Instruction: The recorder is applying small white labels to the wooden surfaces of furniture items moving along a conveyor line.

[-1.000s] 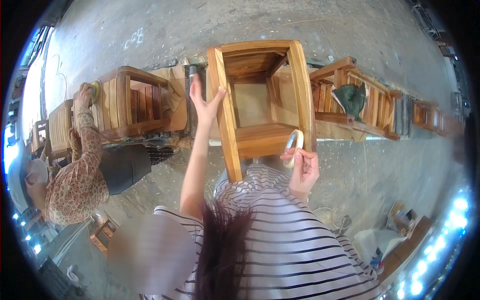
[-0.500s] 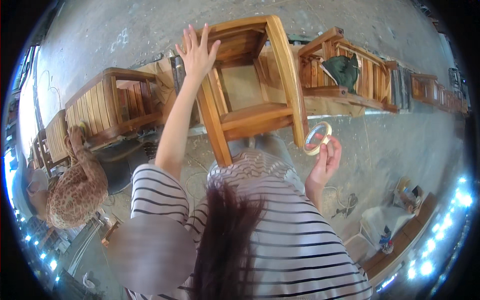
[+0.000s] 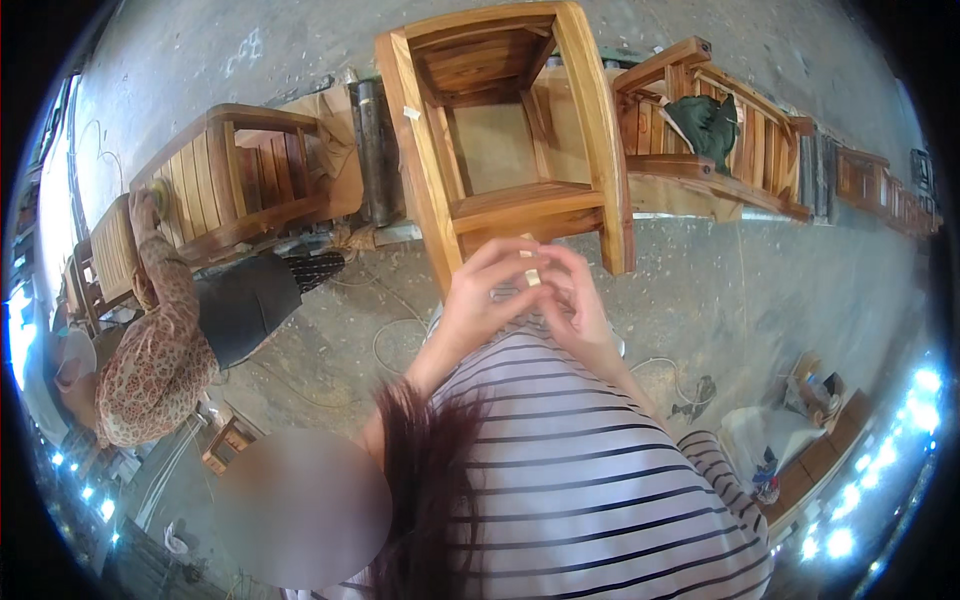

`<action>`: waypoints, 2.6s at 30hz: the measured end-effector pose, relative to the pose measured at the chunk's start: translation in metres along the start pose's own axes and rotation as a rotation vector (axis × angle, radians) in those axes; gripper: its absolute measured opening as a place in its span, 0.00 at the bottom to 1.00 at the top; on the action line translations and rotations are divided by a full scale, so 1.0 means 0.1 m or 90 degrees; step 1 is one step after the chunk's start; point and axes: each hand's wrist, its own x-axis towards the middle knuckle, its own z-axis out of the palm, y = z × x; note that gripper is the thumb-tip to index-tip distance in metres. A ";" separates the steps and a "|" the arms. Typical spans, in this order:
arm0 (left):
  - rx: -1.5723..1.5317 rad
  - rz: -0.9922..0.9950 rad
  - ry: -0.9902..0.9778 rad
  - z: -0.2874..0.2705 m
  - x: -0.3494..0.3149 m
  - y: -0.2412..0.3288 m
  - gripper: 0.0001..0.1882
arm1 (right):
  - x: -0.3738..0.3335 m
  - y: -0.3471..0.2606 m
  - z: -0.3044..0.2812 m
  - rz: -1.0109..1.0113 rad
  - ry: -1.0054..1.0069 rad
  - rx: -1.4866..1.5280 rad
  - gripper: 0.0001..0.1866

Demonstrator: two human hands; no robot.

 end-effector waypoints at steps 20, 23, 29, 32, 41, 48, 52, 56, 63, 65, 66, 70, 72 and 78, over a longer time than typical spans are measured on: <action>0.040 0.075 0.134 0.04 -0.28 -0.15 0.09 | -0.13 0.00 0.09 0.025 -0.037 -0.075 0.20; 0.003 0.083 0.133 0.14 -0.30 -0.14 0.07 | -0.13 0.20 0.02 -0.008 0.082 -0.150 0.12; -0.153 -0.027 0.176 0.20 -0.23 -0.10 0.04 | -0.13 0.20 -0.01 0.002 0.068 -0.215 0.03; -0.302 -0.089 0.225 0.31 -0.28 -0.20 0.04 | -0.10 0.21 0.04 -0.043 0.069 -0.229 0.02; -0.347 -0.221 0.681 -1.26 0.17 -0.85 0.23 | -0.07 0.18 -0.10 -0.024 0.158 -0.125 0.03; 0.169 -0.117 0.433 -1.30 1.18 -1.74 0.72 | 1.31 0.28 -0.11 -0.030 0.087 -0.149 0.11; 0.006 -0.146 0.388 -1.25 1.43 -1.99 0.74 | 1.76 0.36 -0.11 -0.039 0.057 -0.101 0.13; -0.034 -0.156 0.352 -1.16 1.40 -2.01 0.74 | 1.75 0.30 -0.05 -0.055 0.084 -0.068 0.13; -0.107 -0.288 0.278 -1.23 1.42 -1.95 0.77 | 1.33 0.16 -0.26 -0.061 0.184 0.004 0.11; -0.028 -0.234 0.289 -1.36 1.42 -2.01 0.77 | 1.22 0.14 -0.36 -0.057 0.192 0.028 0.11; 0.042 -0.180 0.300 -1.38 1.41 -2.03 0.76 | 1.17 0.15 -0.40 -0.056 0.195 0.034 0.11; -0.010 -0.235 0.249 -1.27 1.36 -1.76 0.65 | 1.01 0.27 -0.61 -0.050 0.198 0.077 0.11; -0.043 -0.274 0.235 -1.33 1.30 -1.60 0.59 | 1.01 0.27 -0.60 -0.033 0.190 0.072 0.13; -0.042 -0.267 0.321 -1.59 1.01 -1.54 0.63 | 1.59 0.34 -0.11 -0.017 0.063 -0.014 0.19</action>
